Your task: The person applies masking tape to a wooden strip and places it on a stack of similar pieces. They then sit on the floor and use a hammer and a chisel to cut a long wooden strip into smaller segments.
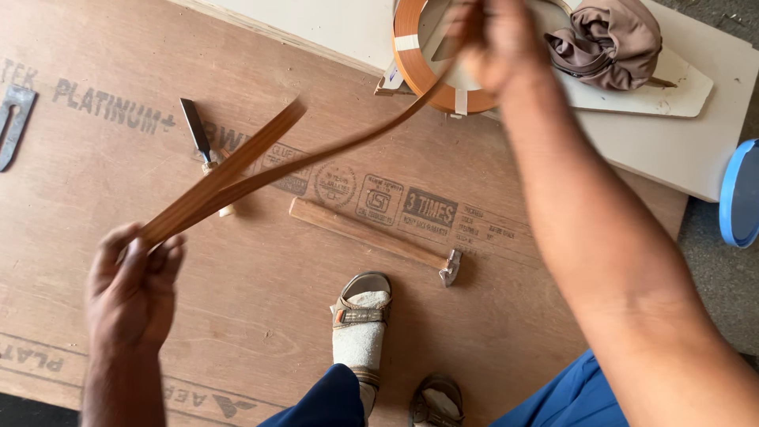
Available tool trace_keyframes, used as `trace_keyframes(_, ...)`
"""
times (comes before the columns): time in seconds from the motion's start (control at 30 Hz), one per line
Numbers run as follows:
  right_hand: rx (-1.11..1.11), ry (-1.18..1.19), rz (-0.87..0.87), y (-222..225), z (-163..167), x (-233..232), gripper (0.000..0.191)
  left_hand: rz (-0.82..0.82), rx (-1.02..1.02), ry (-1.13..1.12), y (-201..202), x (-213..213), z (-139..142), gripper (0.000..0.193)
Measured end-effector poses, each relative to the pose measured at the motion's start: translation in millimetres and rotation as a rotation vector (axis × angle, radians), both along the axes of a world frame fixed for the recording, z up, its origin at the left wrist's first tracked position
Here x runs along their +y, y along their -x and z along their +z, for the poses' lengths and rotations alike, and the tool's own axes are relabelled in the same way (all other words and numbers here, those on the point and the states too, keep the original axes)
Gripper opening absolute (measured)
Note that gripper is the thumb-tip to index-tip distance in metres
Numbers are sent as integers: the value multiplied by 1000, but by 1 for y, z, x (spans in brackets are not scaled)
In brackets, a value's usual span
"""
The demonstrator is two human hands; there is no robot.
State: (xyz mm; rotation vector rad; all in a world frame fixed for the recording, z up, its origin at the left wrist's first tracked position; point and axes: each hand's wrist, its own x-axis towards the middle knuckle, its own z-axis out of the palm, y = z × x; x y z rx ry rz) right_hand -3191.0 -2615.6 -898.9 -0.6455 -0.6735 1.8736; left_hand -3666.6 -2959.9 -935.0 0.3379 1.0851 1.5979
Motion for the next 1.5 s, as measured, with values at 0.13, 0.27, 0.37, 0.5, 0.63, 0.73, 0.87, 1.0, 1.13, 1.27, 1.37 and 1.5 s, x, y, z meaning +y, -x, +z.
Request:
trace_keyframes(0.13, -234, -299, 445, 119, -1, -53, 31, 293, 136, 116, 28, -46, -14, 14)
trace_keyframes(0.27, -547, -148, 647, 172, -10, -164, 32, 438, 243, 103, 51, -82, -18, 15)
trace_keyframes(0.37, -576, 196, 656, 145, -30, -251, 33, 430, 382, 156, 61, -104, -20, 12)
trace_keyframes(0.5, -150, 828, -229, 36, -59, -331, 19, 401, 388, 273, 64, -117, -33, 14)
trace_keyframes(0.63, -219, 756, -665, -117, -65, -329, 24, 362, 302, 210, 69, -114, -50, 4)
trace_keyframes(0.73, -365, 443, -613, -212, -46, -249, 24, 456, 419, 278, 71, -108, -63, 5)
trace_keyframes(0.87, -81, 240, -873, -250, 9, -65, 14, 378, 297, 331, 61, -100, -69, 8)
trace_keyframes(1.0, -230, -13, -412, -128, 47, 10, 26, 378, 291, 388, 49, -98, -65, 10)
trace_keyframes(1.13, -736, -355, 638, 85, 8, -79, 39, 447, 259, 369, 49, -105, -62, 11)
trace_keyframes(1.27, -961, -515, 1168, 127, -1, -206, 53, 529, 231, 272, 58, -108, -65, 10)
trace_keyframes(1.37, -713, -214, 880, 78, -10, -245, 49, 416, 366, 327, 67, -123, -66, 11)
trace_keyframes(1.5, -404, 107, 22, -67, -25, -274, 43, 257, 500, 434, 72, -123, -45, 14)
